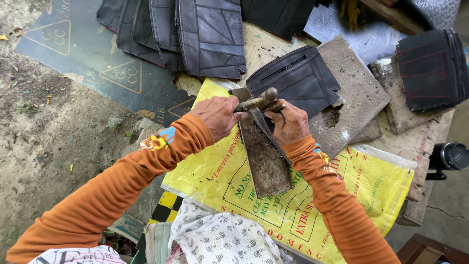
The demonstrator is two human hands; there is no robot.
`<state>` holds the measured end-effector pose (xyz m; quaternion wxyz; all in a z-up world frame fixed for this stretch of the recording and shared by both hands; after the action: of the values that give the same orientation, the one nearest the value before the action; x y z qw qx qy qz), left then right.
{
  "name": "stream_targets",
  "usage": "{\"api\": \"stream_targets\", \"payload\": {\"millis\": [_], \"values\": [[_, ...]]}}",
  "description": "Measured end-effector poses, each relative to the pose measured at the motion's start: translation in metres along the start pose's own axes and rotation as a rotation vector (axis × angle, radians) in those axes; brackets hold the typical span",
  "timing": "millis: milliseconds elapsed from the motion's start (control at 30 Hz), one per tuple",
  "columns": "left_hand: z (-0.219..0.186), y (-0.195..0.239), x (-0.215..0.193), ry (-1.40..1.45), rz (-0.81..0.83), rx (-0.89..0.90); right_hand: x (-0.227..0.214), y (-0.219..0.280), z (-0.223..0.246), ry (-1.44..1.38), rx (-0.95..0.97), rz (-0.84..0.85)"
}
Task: The person uses a hammer and a metal punch to create holes along the edges of black leather pieces. They repeatedly position the punch, strike it with the hammer, and move to the next spot on the same piece. After finishing one piece, they place it on a stack and pick up another piece to continue the process.
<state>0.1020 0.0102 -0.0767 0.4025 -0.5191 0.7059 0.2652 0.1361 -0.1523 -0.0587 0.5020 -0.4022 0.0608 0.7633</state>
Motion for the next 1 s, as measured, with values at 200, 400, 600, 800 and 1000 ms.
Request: {"api": "stream_targets", "payload": {"millis": [200,400,600,800,1000], "values": [[0.013,-0.002,0.024,-0.028,0.171,-0.177,0.003,-0.003,-0.040,-0.364,0.271,0.095],[0.008,0.003,0.030,-0.028,0.156,-0.172,-0.009,0.033,-0.048,-0.394,0.359,0.046],[0.012,0.004,0.022,0.023,0.125,-0.178,-0.007,0.029,-0.049,-0.346,0.402,0.099],[0.011,0.001,0.013,0.019,0.117,-0.163,-0.010,0.029,-0.034,-0.269,0.305,0.081],[0.013,0.003,0.016,0.016,0.127,-0.173,-0.012,0.026,-0.027,-0.237,0.289,0.071]]}}
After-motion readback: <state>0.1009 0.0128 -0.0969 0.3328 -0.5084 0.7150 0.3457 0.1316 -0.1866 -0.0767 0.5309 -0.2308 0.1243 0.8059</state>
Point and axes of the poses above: each hand's wrist, its own y-axis away from the middle knuckle, its own x-axis out of the palm, z = x × y, the point moved 10 cm from there along -y, towards the middle knuckle, and after that the axes turned 10 degrees about x, right-handed, at the moved point
